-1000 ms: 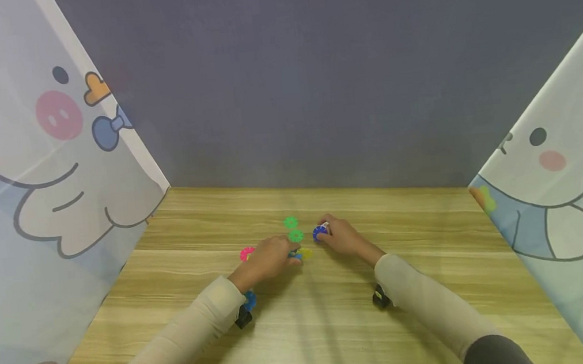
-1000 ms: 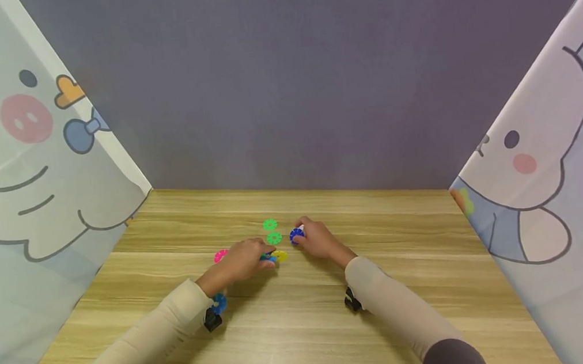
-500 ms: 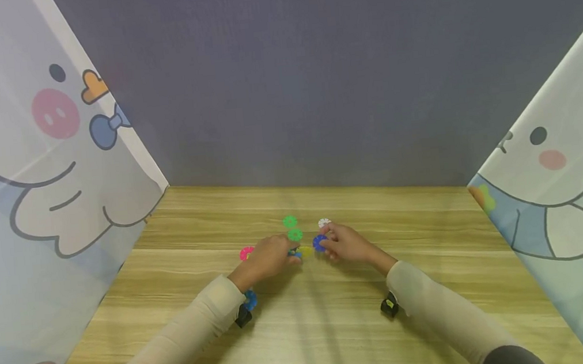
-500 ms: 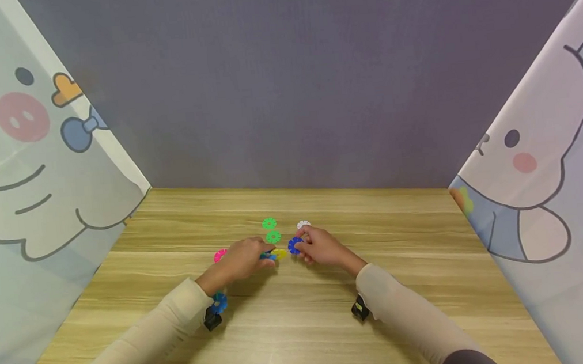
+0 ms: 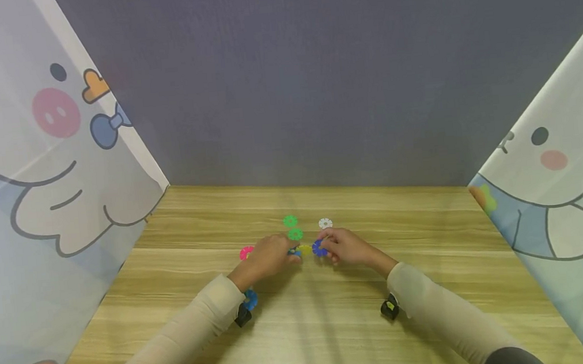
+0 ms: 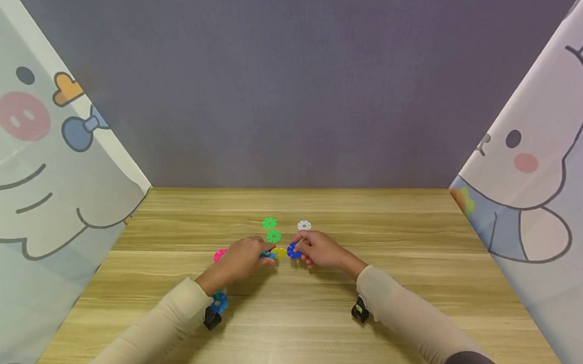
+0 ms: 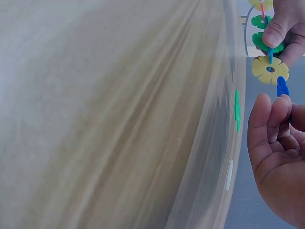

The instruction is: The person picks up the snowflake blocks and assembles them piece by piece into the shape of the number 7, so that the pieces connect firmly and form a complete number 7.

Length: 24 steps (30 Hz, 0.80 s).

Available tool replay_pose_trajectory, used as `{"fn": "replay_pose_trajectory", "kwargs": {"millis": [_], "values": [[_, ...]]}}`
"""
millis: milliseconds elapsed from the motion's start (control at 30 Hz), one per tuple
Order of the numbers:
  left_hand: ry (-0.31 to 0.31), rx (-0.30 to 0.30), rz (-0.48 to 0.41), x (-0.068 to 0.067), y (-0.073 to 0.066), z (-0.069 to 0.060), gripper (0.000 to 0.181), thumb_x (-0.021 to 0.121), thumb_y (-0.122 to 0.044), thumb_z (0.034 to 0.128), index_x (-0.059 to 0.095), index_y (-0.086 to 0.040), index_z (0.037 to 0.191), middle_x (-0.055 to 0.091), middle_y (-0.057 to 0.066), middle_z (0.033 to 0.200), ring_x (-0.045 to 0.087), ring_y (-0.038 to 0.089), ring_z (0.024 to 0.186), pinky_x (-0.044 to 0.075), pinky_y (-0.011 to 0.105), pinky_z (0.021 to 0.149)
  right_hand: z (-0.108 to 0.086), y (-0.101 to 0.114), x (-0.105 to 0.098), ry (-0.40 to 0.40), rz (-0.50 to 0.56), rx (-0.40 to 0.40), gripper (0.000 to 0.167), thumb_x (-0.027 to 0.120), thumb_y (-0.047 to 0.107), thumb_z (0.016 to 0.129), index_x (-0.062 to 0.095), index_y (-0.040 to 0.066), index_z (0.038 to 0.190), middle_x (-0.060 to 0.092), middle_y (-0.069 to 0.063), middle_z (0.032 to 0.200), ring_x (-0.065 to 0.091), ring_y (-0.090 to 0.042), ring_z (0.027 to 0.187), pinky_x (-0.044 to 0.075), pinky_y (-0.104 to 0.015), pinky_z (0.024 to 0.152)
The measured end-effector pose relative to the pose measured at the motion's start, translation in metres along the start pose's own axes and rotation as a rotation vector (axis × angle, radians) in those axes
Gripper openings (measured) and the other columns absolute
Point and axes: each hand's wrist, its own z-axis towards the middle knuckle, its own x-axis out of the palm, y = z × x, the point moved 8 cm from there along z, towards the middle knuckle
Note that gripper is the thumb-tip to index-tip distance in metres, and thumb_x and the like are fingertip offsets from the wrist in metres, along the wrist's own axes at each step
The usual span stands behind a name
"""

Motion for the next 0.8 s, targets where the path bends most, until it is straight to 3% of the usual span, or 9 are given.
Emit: {"fn": "replay_pose_trajectory", "kwargs": {"millis": [333, 533, 800], "values": [[-0.019, 0.018, -0.019, -0.002, -0.001, 0.002, 0.051, 0.072, -0.040, 0.0940, 0.068, -0.007, 0.132, 0.073, 0.011, 0.124, 0.070, 0.030, 0.114, 0.061, 0.041, 0.095, 0.003, -0.007, 0.001, -0.006, 0.053, 0.002, 0.027, 0.045, 0.016, 0.110, 0.059, 0.002, 0.128, 0.057, -0.003, 0.078, 0.058, -0.013, 0.061, 0.060, -0.027, 0.059], [-0.046, 0.075, -0.009, -0.004, -0.007, 0.003, 0.042, 0.071, -0.036, 0.0955, 0.070, -0.006, 0.125, 0.075, 0.010, 0.111, 0.072, 0.027, 0.104, 0.061, 0.038, 0.091, 0.003, -0.014, 0.004, -0.008, 0.129, 0.036, 0.028, 0.045, 0.016, 0.110, 0.058, 0.001, 0.130, 0.057, -0.003, 0.081, 0.058, -0.013, 0.064, 0.062, -0.030, 0.063], [-0.124, 0.148, 0.078, -0.007, -0.014, 0.002, 0.032, 0.071, -0.032, 0.0952, 0.073, -0.005, 0.112, 0.075, 0.010, 0.101, 0.072, 0.024, 0.094, 0.062, 0.035, 0.085, 0.002, -0.011, 0.006, -0.049, 0.190, 0.072, 0.029, 0.045, 0.013, 0.109, 0.056, -0.001, 0.131, 0.057, -0.003, 0.080, 0.059, -0.014, 0.065, 0.063, -0.033, 0.065]]}}
